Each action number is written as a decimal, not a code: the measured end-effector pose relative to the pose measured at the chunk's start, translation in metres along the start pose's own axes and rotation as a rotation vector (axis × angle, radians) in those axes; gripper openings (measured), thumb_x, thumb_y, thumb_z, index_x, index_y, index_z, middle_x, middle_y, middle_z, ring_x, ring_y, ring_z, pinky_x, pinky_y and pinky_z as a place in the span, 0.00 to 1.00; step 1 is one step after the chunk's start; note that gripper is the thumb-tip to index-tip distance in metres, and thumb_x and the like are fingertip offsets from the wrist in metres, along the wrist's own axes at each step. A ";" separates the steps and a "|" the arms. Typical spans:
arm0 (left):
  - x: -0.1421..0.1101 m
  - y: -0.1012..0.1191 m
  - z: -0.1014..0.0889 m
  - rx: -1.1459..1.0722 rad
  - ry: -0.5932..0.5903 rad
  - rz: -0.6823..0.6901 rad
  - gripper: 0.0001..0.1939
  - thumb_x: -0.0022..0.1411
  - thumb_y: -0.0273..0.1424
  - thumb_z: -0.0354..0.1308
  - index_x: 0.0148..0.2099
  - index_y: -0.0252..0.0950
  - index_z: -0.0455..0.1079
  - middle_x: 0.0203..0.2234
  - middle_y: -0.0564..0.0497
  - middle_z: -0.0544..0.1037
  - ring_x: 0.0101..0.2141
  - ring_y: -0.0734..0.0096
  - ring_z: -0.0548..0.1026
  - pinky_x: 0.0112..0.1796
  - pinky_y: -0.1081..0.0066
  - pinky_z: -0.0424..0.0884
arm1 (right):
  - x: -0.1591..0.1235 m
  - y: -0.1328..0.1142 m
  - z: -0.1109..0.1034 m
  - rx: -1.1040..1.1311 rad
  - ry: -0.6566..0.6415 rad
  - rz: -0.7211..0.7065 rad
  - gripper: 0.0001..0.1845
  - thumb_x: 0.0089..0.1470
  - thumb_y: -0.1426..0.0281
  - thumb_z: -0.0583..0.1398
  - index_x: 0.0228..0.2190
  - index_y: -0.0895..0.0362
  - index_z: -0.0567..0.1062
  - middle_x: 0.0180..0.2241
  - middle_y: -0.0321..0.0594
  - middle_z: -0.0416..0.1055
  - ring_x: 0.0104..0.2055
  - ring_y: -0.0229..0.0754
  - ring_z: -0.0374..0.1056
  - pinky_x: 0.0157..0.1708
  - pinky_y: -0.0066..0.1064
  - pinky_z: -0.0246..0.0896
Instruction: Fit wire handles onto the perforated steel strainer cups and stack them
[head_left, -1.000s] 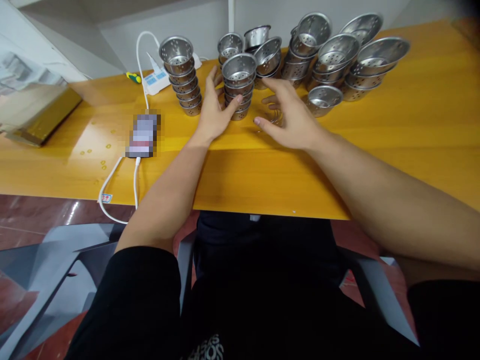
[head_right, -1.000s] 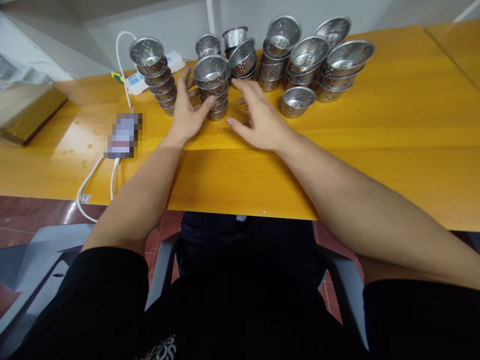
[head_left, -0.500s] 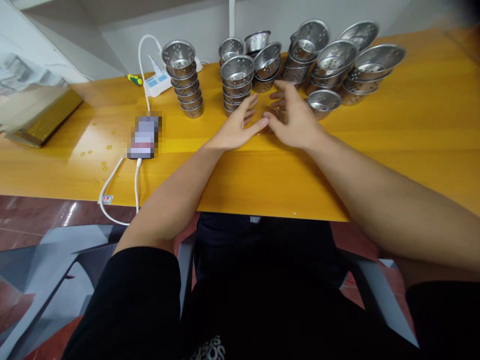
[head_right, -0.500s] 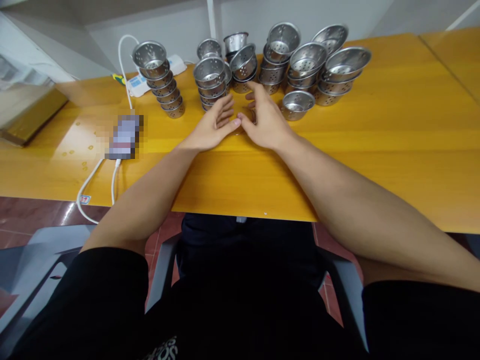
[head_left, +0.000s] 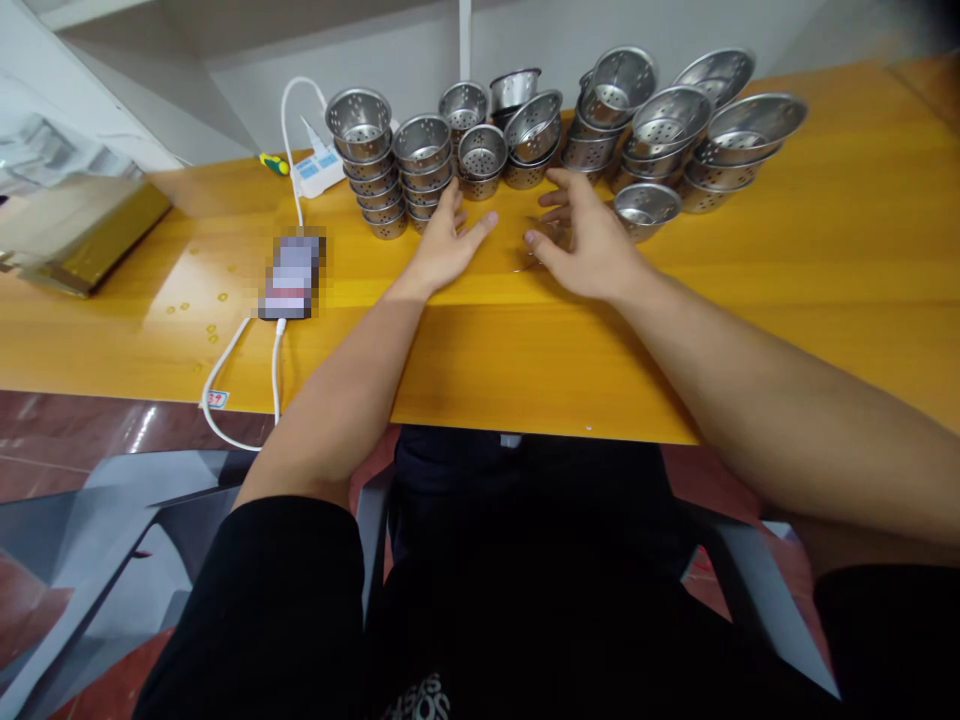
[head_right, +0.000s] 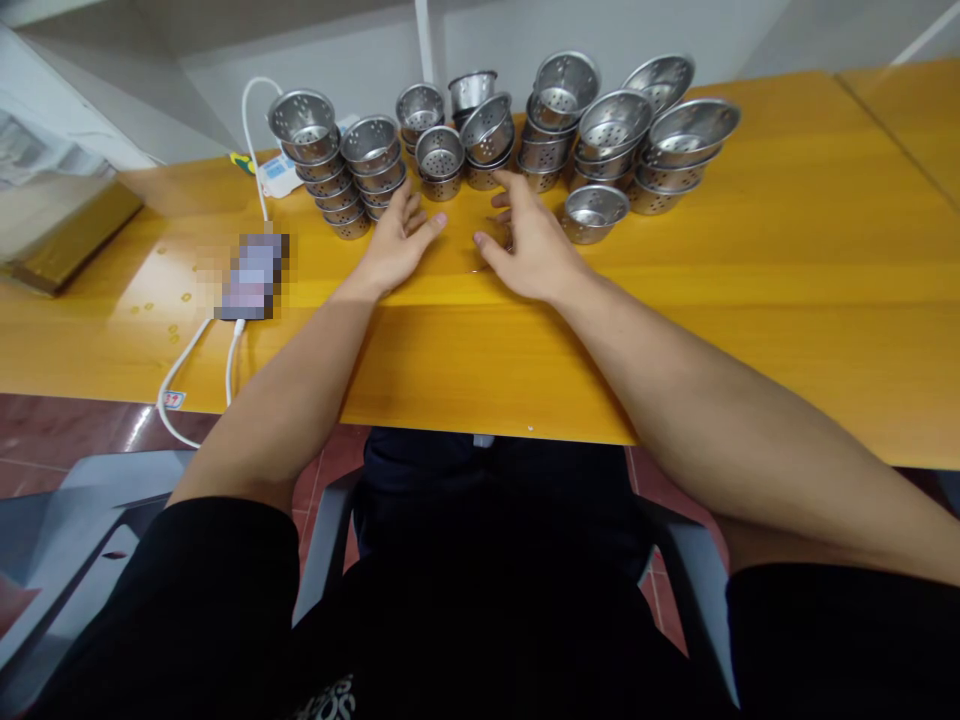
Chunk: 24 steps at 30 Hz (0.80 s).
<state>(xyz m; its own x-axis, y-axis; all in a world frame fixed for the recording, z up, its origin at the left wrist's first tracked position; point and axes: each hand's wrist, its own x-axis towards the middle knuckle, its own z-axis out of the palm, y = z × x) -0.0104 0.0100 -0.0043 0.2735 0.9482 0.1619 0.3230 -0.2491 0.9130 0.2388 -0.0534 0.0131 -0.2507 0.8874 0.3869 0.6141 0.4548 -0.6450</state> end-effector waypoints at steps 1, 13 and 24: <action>0.001 -0.001 -0.001 0.005 0.013 -0.006 0.54 0.80 0.43 0.63 0.88 0.34 0.30 0.88 0.34 0.45 0.86 0.55 0.52 0.83 0.61 0.56 | 0.000 0.001 0.000 0.001 0.003 -0.001 0.47 0.68 0.40 0.63 0.78 0.39 0.59 0.70 0.46 0.74 0.66 0.66 0.75 0.71 0.66 0.72; 0.027 -0.036 -0.026 0.021 0.177 -0.025 0.58 0.71 0.47 0.72 0.87 0.46 0.39 0.87 0.42 0.51 0.86 0.48 0.52 0.85 0.48 0.54 | -0.002 0.006 -0.005 -0.005 -0.036 -0.010 0.49 0.67 0.36 0.62 0.79 0.38 0.57 0.70 0.44 0.75 0.67 0.69 0.73 0.70 0.74 0.70; 0.014 -0.024 -0.024 0.154 0.086 0.105 0.32 0.66 0.47 0.72 0.67 0.41 0.73 0.71 0.38 0.79 0.71 0.46 0.77 0.78 0.45 0.68 | -0.001 -0.023 -0.068 -0.555 0.125 0.191 0.32 0.72 0.47 0.63 0.65 0.55 0.74 0.68 0.65 0.70 0.67 0.85 0.71 0.63 0.83 0.70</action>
<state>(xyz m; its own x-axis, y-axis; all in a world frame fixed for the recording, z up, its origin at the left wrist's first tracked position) -0.0361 0.0345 -0.0149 0.2368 0.9271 0.2907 0.4333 -0.3685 0.8225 0.2760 -0.0700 0.0717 -0.0276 0.9185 0.3944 0.9470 0.1503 -0.2838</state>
